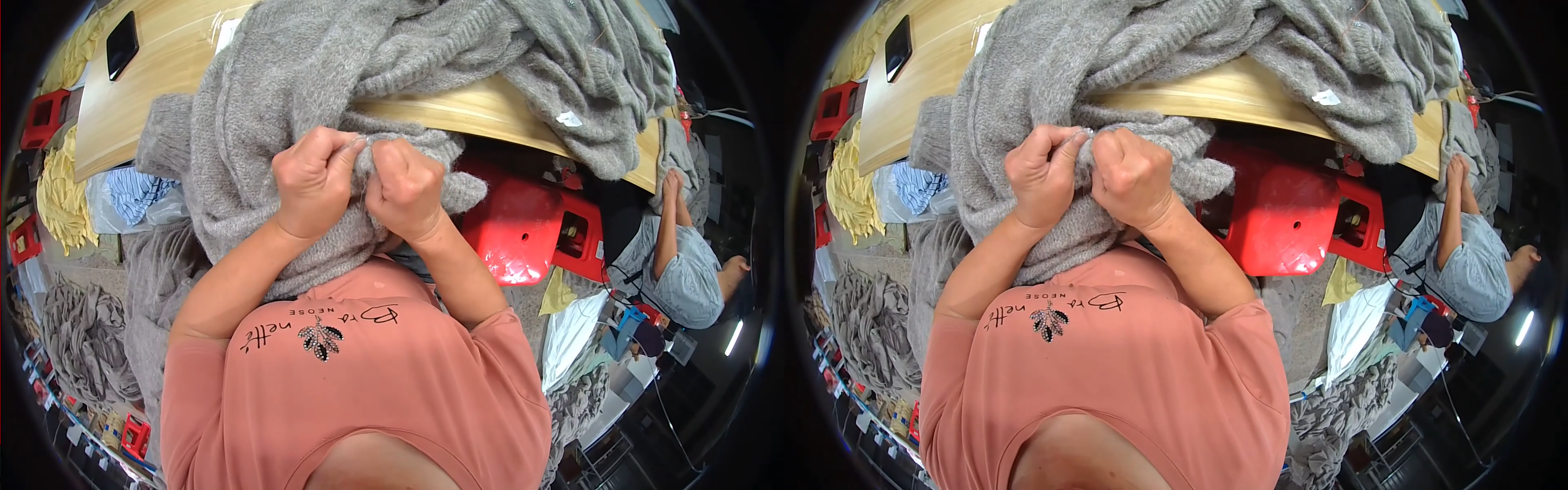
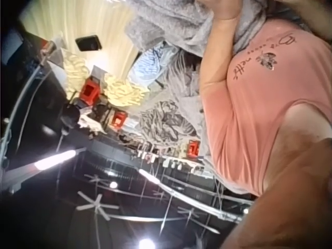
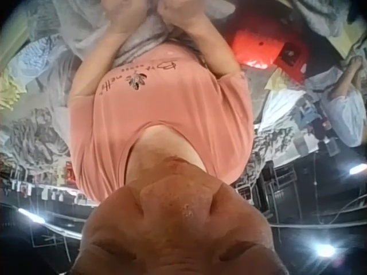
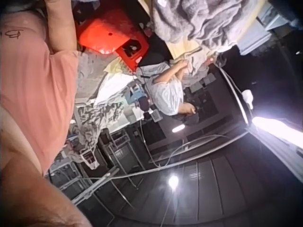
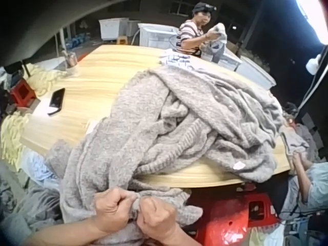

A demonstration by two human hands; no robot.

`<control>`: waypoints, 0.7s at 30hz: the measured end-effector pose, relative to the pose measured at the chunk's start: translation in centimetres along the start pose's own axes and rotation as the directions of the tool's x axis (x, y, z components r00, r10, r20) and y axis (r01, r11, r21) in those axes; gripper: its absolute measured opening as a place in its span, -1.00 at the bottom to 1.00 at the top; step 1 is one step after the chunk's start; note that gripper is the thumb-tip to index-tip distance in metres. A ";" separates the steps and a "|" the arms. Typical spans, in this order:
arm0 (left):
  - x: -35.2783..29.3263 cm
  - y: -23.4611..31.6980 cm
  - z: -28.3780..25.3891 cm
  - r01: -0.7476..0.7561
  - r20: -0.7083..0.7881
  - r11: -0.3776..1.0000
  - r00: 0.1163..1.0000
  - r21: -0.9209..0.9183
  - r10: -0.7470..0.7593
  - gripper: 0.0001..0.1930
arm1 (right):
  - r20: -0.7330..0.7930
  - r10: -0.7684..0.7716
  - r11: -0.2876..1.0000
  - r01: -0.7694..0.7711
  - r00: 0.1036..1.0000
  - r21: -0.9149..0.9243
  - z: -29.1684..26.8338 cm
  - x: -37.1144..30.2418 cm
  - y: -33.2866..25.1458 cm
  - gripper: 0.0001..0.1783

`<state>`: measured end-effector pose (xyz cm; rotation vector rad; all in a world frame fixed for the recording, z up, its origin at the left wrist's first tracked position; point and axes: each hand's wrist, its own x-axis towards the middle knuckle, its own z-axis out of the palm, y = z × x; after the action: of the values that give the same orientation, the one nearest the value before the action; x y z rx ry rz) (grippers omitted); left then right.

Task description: Inspecting grey knitted sweaters for loose threads and defects on a factory work table.

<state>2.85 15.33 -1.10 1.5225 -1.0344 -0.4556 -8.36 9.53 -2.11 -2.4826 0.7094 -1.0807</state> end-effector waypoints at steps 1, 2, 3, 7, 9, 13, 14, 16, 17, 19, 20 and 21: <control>0.2 -0.1 0.0 -0.135 -0.027 0.988 0.990 0.070 0.137 -0.93 | -0.003 0.033 0.999 -0.033 0.999 0.001 0.1 0.1 0.0 -0.78; 0.2 -0.1 0.0 -0.234 -0.028 0.961 0.970 0.145 0.240 -0.92 | -0.009 0.047 0.999 -0.047 0.999 0.011 0.1 0.1 0.0 -0.78; 0.2 -0.2 0.1 -0.257 -0.026 0.958 0.965 0.130 0.263 -0.92 | 0.013 0.063 0.998 -0.063 0.998 0.002 0.2 0.1 0.0 -0.78; 0.0 -0.8 0.6 -0.194 -0.092 0.949 0.971 0.249 0.223 -0.92 | -0.103 0.050 0.999 -0.050 0.993 -0.001 1.6 0.2 0.7 -0.80; 0.3 -1.5 1.0 -0.071 -0.195 0.984 0.976 0.161 0.102 -0.92 | -0.080 0.075 0.997 -0.076 0.994 -0.005 2.6 0.3 1.2 -0.82; 1.1 -3.0 1.2 0.178 -0.177 0.982 0.967 -0.059 -0.186 -0.89 | 0.038 0.161 0.984 -0.163 0.986 0.067 3.5 0.4 2.3 -0.86; 1.2 -3.3 1.2 0.218 -0.167 0.975 0.961 -0.037 -0.221 -0.89 | 0.112 0.189 0.973 -0.201 0.976 0.112 3.3 0.4 2.6 -0.87; 1.1 -3.5 1.0 0.155 -0.135 0.986 0.977 -0.064 -0.163 -0.89 | 0.140 0.154 0.977 -0.172 0.978 0.128 2.9 0.4 3.0 -0.87; 1.0 -3.5 1.0 0.183 -0.086 0.981 0.978 -0.067 -0.189 -0.89 | 0.186 0.158 0.976 -0.182 0.970 0.120 2.6 0.3 3.0 -0.86; 0.7 -3.5 1.1 0.179 -0.069 0.981 0.980 -0.072 -0.184 -0.89 | 0.217 0.140 0.980 -0.166 0.966 0.109 2.3 -0.1 3.0 -0.84; 0.7 -3.5 1.2 0.168 -0.062 0.982 0.983 -0.089 -0.174 -0.89 | 0.175 0.150 0.977 -0.173 0.973 0.124 2.3 -0.3 2.8 -0.84; 0.6 -3.4 1.3 0.151 -0.054 0.983 0.986 -0.101 -0.157 -0.89 | 0.136 0.172 0.972 -0.190 0.976 0.135 2.3 -0.5 2.7 -0.84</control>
<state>3.41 13.83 -4.45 1.5258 -0.8386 -0.5555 -7.77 7.88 -5.17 -2.2868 0.7731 -0.8724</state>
